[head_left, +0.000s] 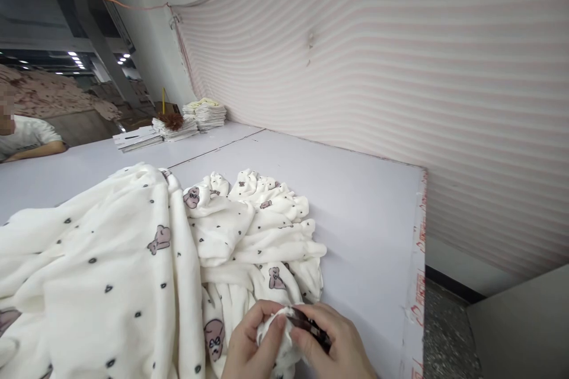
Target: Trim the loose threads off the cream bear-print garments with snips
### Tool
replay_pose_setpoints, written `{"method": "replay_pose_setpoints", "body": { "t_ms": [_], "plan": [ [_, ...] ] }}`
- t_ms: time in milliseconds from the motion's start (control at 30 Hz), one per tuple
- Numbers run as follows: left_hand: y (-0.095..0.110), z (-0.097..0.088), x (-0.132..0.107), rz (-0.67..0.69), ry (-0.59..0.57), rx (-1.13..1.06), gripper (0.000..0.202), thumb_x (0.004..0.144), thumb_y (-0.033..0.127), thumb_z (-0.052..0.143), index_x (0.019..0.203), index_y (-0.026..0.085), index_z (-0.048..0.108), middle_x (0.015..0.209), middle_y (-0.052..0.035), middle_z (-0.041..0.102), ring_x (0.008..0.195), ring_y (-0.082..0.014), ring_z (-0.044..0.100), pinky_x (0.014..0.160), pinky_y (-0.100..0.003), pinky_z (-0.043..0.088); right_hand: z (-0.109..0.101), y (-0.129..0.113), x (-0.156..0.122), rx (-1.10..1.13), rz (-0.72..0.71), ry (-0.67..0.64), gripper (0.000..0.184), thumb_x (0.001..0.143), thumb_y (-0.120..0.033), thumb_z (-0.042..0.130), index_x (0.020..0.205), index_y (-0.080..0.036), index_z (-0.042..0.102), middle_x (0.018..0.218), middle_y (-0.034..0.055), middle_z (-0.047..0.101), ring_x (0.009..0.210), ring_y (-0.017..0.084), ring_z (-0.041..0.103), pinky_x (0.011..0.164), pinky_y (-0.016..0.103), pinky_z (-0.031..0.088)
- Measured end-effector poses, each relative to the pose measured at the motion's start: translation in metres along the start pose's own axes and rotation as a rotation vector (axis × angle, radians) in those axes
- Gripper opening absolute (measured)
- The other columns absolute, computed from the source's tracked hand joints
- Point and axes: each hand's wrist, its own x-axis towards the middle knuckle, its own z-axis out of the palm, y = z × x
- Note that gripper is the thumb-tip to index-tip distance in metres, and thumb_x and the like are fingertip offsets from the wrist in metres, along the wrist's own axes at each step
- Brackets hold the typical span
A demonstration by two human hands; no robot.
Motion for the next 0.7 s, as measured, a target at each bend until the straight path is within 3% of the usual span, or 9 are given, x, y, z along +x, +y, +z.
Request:
{"method": "replay_pose_setpoints", "body": {
  "t_ms": [100, 300, 433, 700],
  "plan": [
    [0.008, 0.003, -0.003, 0.088, 0.026, 0.108, 0.038, 0.077, 0.057, 0.062, 0.082, 0.019, 0.066, 0.067, 0.0008, 0.066, 0.061, -0.0141, 0.054, 0.057, -0.019, 0.042, 0.001, -0.005, 0.005, 0.028, -0.003, -0.017, 0.020, 0.085, -0.031, 0.058, 0.093, -0.022, 0.074, 0.086, 0.0062, 0.073, 0.080, 0.022, 0.067, 0.072, 0.026, 0.050],
    [0.015, 0.002, -0.003, 0.122, 0.012, 0.156, 0.032, 0.077, 0.051, 0.064, 0.079, 0.020, 0.070, 0.073, -0.0003, 0.072, 0.070, -0.0171, 0.061, 0.066, -0.020, 0.047, -0.002, -0.008, 0.009, 0.088, 0.060, -0.050, 0.017, 0.081, -0.026, 0.064, 0.092, -0.024, 0.076, 0.087, 0.0040, 0.075, 0.082, 0.022, 0.068, 0.073, 0.027, 0.050],
    [0.014, 0.000, -0.001, 0.112, -0.035, 0.222, 0.031, 0.080, 0.049, 0.060, 0.082, 0.020, 0.070, 0.071, -0.0006, 0.071, 0.066, -0.0172, 0.060, 0.061, -0.020, 0.046, -0.003, -0.006, 0.008, 0.147, 0.082, -0.095, 0.020, 0.085, -0.030, 0.059, 0.086, -0.022, 0.077, 0.082, 0.0040, 0.076, 0.077, 0.022, 0.068, 0.069, 0.026, 0.050],
    [0.008, 0.001, 0.001, 0.062, -0.046, 0.214, 0.035, 0.081, 0.053, 0.057, 0.079, 0.019, 0.066, 0.067, 0.0003, 0.066, 0.061, -0.0155, 0.055, 0.057, -0.020, 0.043, -0.008, 0.001, 0.002, 0.000, 0.014, -0.006, 0.024, 0.078, -0.025, 0.065, 0.101, -0.024, 0.075, 0.091, 0.0058, 0.074, 0.081, 0.022, 0.068, 0.074, 0.026, 0.051]
  ]
}}
